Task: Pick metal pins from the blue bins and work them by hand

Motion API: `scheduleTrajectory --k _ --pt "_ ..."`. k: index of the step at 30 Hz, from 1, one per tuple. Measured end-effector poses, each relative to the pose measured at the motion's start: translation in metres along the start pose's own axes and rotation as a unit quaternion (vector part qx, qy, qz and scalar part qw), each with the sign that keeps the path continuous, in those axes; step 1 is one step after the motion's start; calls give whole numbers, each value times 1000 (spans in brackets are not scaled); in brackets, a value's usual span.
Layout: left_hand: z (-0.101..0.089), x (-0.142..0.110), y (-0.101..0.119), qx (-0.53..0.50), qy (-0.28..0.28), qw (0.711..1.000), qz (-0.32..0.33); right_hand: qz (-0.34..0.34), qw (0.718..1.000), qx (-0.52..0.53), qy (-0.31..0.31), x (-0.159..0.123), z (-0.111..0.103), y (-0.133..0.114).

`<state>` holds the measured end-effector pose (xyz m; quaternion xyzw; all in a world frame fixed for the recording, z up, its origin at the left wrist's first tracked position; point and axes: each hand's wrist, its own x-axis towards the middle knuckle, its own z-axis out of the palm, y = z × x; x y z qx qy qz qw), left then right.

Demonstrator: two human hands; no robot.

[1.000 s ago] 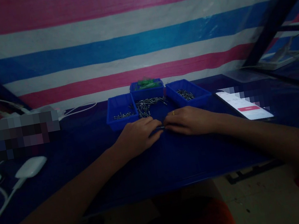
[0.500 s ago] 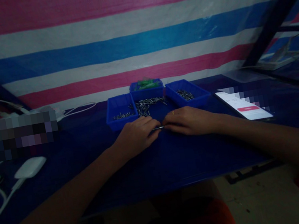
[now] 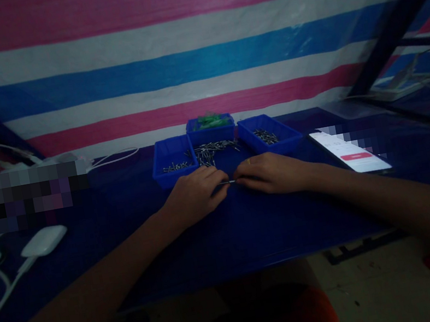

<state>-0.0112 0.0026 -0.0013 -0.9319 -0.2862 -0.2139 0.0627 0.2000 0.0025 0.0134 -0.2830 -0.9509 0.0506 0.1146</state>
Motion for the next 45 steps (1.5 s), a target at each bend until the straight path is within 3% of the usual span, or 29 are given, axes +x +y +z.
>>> scheduleTrajectory --k 20,36,45 --pt "0 -1 2 -18 4 999 31 -17 999 23 -18 1 3 -2" --pt "-3 1 2 -38 12 996 74 -5 994 104 -15 3 5 -3" --pt "-3 -1 6 -79 4 997 22 11 995 98 -14 1 -1 -3"
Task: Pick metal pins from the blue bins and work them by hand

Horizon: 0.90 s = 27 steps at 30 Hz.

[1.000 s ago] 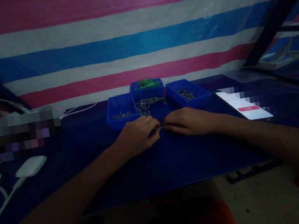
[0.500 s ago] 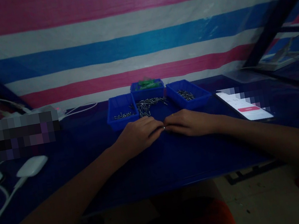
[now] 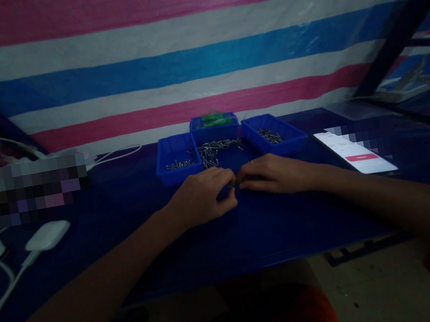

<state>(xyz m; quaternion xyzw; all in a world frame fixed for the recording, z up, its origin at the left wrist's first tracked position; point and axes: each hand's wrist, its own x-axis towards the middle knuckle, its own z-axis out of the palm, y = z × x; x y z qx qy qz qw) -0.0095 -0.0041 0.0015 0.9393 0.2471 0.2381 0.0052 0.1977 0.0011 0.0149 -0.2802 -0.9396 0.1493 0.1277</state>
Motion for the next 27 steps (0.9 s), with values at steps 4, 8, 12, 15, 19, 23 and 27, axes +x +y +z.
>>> scheduleTrajectory --k 4,8,12,15,19,23,27 --pt "3 -1 -2 -8 -47 998 -29 -4 1000 -7 7 -1 -3 -2" --pt "3 -1 -3 16 -63 997 -35 -13 1000 -15 6 -2 -2 -1" --pt "2 0 -3 35 -65 997 -25 -26 999 -26 -3 -2 -1 1" --pt "3 0 -4 46 -61 997 -27 -19 999 -41 -6 -1 -1 1" --pt "5 -1 -6 50 -66 996 -39 -3 998 -59 0 -1 -2 1" --pt "6 0 -7 66 -63 995 -35 6 998 -68 2 -1 -2 3" --pt "5 0 -7 89 -50 993 -52 22 996 -89 -5 -1 -1 7"
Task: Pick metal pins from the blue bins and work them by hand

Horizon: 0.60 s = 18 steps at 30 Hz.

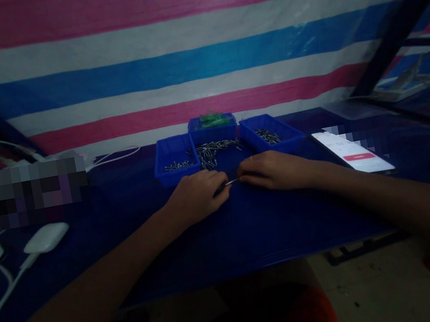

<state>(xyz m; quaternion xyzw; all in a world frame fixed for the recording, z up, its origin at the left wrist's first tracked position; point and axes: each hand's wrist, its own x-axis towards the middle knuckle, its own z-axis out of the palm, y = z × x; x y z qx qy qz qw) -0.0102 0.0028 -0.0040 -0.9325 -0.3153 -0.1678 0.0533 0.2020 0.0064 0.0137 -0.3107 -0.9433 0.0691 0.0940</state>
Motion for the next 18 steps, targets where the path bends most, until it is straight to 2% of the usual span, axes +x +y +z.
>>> scheduleTrajectory --k 18 --pt "0 0 1 29 -17 999 -13 20 1000 -13 -10 -2 0 -1"
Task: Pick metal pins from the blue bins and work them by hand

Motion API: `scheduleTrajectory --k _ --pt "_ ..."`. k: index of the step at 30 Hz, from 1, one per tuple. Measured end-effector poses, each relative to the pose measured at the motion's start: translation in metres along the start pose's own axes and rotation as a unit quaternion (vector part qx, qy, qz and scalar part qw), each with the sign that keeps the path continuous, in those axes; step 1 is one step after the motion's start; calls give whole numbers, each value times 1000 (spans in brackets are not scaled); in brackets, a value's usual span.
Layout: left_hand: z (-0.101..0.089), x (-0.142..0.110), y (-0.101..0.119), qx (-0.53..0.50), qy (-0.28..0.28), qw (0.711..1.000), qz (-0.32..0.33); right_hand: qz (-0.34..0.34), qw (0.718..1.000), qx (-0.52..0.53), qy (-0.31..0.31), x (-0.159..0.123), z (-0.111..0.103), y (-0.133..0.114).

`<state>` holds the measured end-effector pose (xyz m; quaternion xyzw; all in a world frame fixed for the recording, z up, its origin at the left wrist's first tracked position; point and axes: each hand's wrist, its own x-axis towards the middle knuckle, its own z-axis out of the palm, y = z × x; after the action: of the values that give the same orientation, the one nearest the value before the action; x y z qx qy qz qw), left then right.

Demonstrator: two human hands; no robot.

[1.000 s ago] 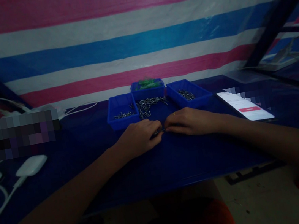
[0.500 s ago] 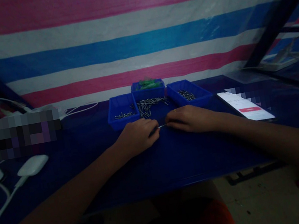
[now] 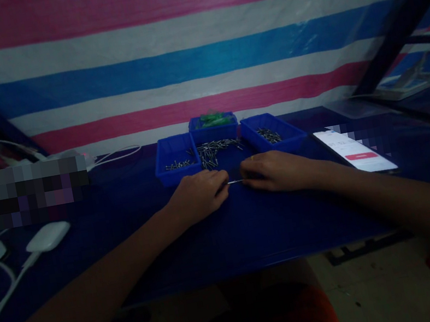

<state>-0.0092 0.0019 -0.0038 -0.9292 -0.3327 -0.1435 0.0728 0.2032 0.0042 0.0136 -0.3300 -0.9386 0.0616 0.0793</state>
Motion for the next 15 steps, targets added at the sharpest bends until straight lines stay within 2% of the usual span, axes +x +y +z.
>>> scheduleTrajectory --k 15 --pt "-2 0 0 15 -6 1000 -16 -4 999 -37 7 0 0 0"
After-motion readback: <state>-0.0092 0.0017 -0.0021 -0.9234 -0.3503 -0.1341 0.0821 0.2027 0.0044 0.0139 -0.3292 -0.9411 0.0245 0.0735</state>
